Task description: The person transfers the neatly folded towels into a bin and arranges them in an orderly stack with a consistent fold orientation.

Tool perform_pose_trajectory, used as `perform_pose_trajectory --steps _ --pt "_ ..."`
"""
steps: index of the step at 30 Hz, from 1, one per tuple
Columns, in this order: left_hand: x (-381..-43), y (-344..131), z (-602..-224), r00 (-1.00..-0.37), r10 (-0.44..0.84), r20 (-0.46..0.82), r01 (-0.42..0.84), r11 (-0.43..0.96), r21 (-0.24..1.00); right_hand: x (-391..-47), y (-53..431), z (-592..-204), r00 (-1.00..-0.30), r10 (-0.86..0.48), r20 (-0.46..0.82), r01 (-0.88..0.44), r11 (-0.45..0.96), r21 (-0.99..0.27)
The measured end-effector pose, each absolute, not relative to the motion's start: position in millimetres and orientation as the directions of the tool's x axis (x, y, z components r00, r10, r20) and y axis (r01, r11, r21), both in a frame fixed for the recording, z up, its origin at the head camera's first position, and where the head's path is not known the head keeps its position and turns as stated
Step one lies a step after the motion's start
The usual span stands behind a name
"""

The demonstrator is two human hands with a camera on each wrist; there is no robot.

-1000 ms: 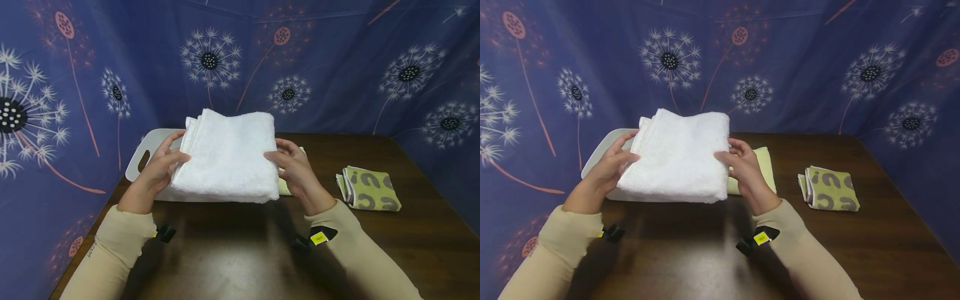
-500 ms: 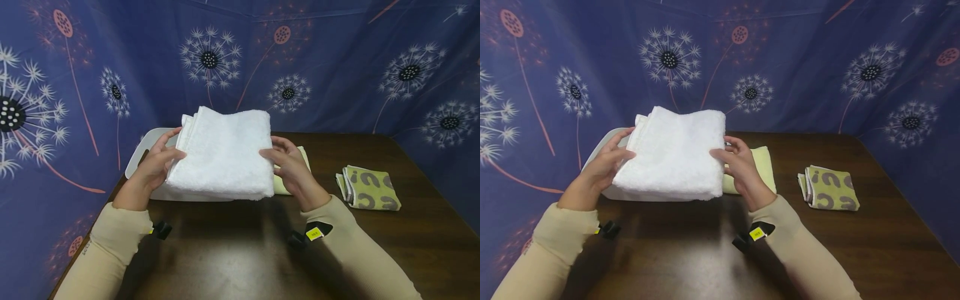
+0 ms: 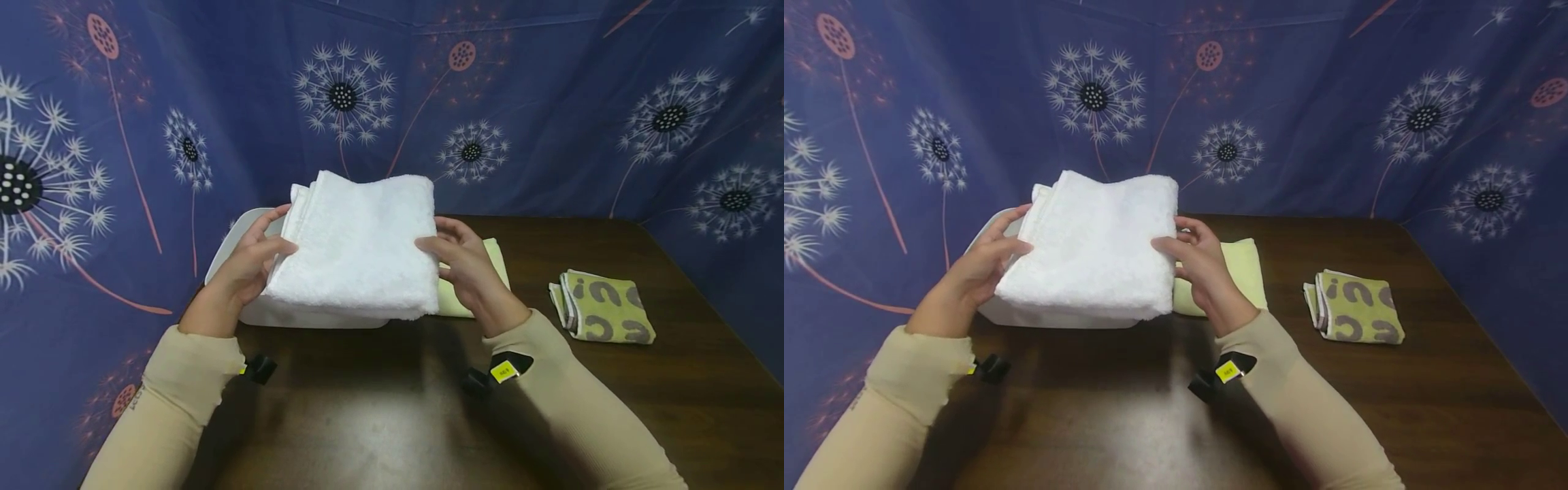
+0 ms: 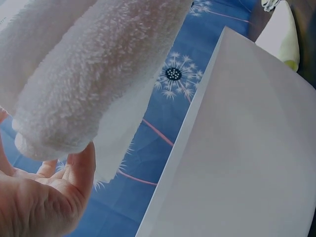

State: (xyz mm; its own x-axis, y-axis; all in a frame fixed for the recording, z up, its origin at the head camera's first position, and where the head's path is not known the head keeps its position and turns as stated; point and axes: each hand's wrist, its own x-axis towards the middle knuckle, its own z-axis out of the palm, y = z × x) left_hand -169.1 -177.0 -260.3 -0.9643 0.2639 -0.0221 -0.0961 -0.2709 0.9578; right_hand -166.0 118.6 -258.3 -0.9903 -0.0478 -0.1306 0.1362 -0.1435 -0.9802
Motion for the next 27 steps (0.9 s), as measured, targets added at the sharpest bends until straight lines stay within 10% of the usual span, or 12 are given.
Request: perform_pose_trajectory --steps 27 --pt "-179.5 -192.5 -258.9 -0.974 0.21 -0.086 -0.133 -0.218 0.967 -180.3 98.7 -253.4 -0.984 -0.043 -0.171 0.175 -0.098 -0.98"
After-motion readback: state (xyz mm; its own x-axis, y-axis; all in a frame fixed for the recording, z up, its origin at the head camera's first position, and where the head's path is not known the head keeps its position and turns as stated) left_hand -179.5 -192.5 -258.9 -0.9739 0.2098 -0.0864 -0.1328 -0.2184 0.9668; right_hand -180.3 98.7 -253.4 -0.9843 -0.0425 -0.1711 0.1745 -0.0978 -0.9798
